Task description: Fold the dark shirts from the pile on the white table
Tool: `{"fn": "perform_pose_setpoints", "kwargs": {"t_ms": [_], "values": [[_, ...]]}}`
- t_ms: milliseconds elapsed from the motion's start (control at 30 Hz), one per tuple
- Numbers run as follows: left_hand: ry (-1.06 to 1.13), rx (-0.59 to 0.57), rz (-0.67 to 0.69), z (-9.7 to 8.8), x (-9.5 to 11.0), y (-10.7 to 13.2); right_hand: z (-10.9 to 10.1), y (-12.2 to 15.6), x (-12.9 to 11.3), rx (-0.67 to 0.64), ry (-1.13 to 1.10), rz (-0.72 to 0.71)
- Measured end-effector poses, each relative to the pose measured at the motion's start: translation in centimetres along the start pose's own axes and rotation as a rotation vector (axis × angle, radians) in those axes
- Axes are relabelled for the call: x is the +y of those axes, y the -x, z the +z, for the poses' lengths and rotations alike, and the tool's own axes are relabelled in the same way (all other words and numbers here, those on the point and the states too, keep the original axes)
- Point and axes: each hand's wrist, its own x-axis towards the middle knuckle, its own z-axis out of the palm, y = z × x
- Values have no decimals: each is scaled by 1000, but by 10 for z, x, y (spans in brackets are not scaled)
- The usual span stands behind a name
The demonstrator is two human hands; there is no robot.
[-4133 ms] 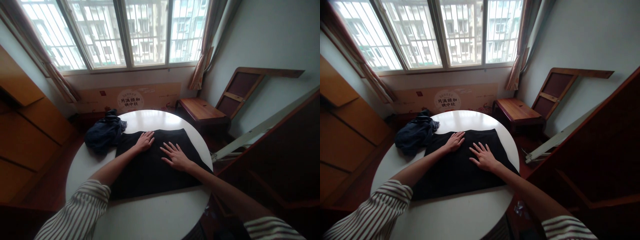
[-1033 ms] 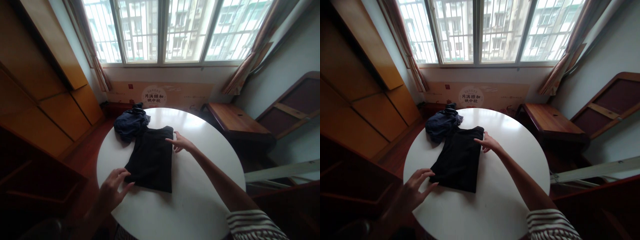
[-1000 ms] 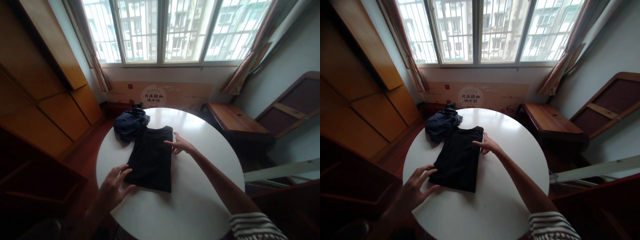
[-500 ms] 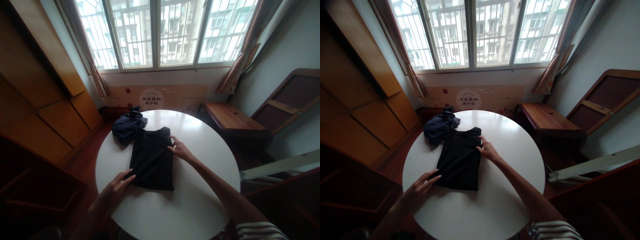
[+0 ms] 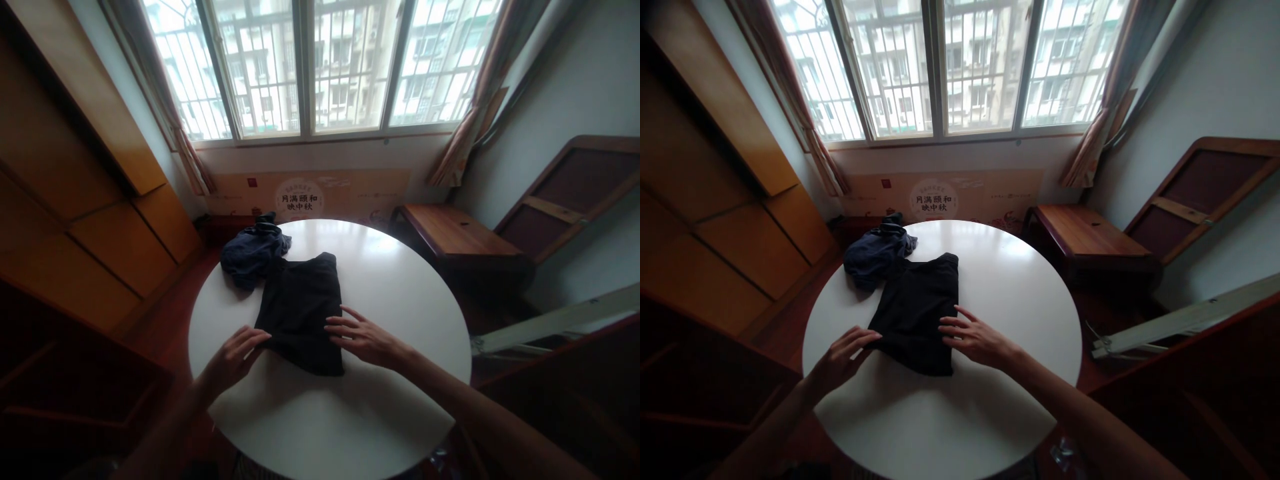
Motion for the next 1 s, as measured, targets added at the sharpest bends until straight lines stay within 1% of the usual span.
{"fn": "perform_pose_setpoints", "kwargs": {"t_ms": [67, 133, 233, 267, 333, 367, 400, 433, 467, 533, 600, 667, 700, 733, 767, 800, 833, 867, 900, 1000], "values": [[84, 68, -15, -12, 4, -19, -5, -6, -1, 119, -167, 31], [124, 119, -75, -31, 10, -40, -21, -11, -4, 289, -373, 151], [157, 226, -295, -67, 19, -80, -57, -23, -11, 592, -603, 428], [197, 275, -371, -78, 21, -96, -70, -28, -14, 681, -646, 502], [365, 380, -461, -95, 21, -132, -97, -42, -20, 835, -715, 591], [480, 426, -481, -100, 19, -151, -109, -50, -23, 891, -752, 602], [594, 448, -497, -103, 14, -170, -120, -58, -24, 932, -792, 604], [691, 442, -521, -103, 9, -187, -128, -65, -24, 962, -831, 606], [767, 415, -545, -100, 1, -203, -134, -71, -22, 986, -864, 610], [850, 323, -594, -85, -19, -228, -138, -79, -8, 1006, -922, 632], [835, 223, -642, -60, -44, -239, -129, -80, 18, 980, -943, 710], [707, 125, -705, -30, -69, -238, -111, -75, 48, 887, -845, 885], [615, 84, -737, -15, -79, -234, -100, -70, 61, 828, -763, 992], [543, 66, -759, -1, -88, -226, -87, -64, 71, 768, -672, 1084], [478, 65, -773, 12, -94, -218, -74, -58, 77, 707, -571, 1142], [437, 80, -782, 23, -98, -207, -61, -51, 77, 635, -478, 1150], [403, 94, -780, 33, -99, -196, -49, -44, 73, 557, -396, 1110], [357, 87, -770, 42, -98, -185, -37, -37, 63, 470, -314, 1032], [306, 53, -749, 49, -95, -173, -26, -31, 50, 367, -241, 931], [163, -146, -641, 64, -77, -141, -5, -19, 2, 137, -73, 664]]}}
